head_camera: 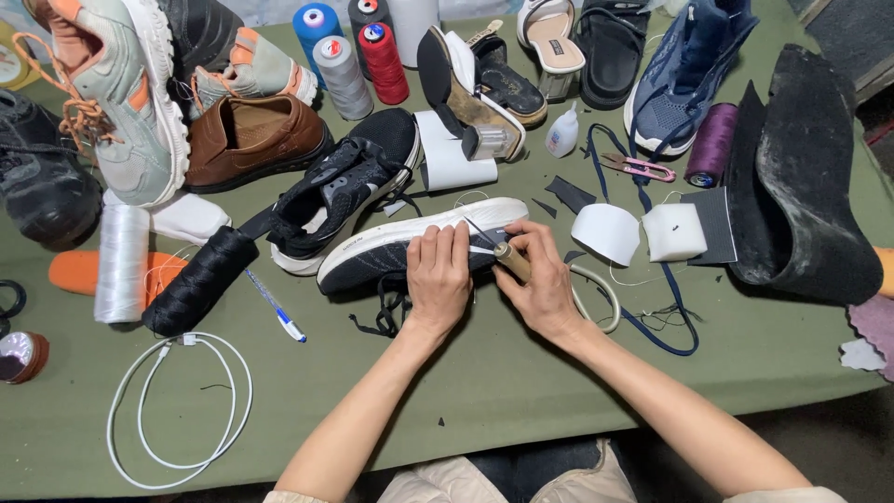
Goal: Hand-stitching the sole of a black sneaker using an awl and thread on a repair workbench.
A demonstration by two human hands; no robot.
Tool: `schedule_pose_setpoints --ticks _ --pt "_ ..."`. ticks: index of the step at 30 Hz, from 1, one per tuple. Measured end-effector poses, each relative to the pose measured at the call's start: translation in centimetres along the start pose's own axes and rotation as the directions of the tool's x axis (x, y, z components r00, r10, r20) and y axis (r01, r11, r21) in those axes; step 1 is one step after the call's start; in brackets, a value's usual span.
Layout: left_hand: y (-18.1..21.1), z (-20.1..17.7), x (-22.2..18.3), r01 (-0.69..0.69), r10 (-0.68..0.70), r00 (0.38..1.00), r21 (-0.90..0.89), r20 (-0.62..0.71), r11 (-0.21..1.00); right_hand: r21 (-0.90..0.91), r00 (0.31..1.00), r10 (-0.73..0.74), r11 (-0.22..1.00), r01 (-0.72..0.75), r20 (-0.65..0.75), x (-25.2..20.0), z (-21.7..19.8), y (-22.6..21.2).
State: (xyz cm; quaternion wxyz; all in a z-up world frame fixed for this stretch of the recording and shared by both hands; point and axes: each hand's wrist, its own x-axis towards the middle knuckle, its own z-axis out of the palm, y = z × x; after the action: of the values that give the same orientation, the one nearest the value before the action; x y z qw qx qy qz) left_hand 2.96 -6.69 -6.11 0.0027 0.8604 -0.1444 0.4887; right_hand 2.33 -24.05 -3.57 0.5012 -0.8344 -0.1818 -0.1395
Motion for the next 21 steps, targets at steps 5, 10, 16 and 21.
schedule_pose_setpoints --ticks 5,10,16,21 --pt "-1.2 1.2 0.9 0.013 -0.013 1.0 -0.019 0.019 1.0 0.07 0.997 0.067 0.995 -0.065 -0.029 -1.6 -2.0 -1.7" --pt "-3.8 2.6 3.5 0.072 -0.045 0.972 -0.11 0.231 0.991 0.169 0.98 0.193 0.966 -0.197 0.035 -3.3 -3.7 -2.4" --pt "-6.0 5.5 6.0 0.248 -0.123 0.795 -0.133 0.594 0.959 0.115 0.949 0.271 0.95 -0.29 0.161 -3.3 -5.3 -4.9" --pt "-7.5 7.0 4.5 0.536 -0.259 0.533 -0.085 0.806 0.84 -0.084 0.929 0.245 0.969 -0.231 0.276 -1.7 -7.4 -6.7"
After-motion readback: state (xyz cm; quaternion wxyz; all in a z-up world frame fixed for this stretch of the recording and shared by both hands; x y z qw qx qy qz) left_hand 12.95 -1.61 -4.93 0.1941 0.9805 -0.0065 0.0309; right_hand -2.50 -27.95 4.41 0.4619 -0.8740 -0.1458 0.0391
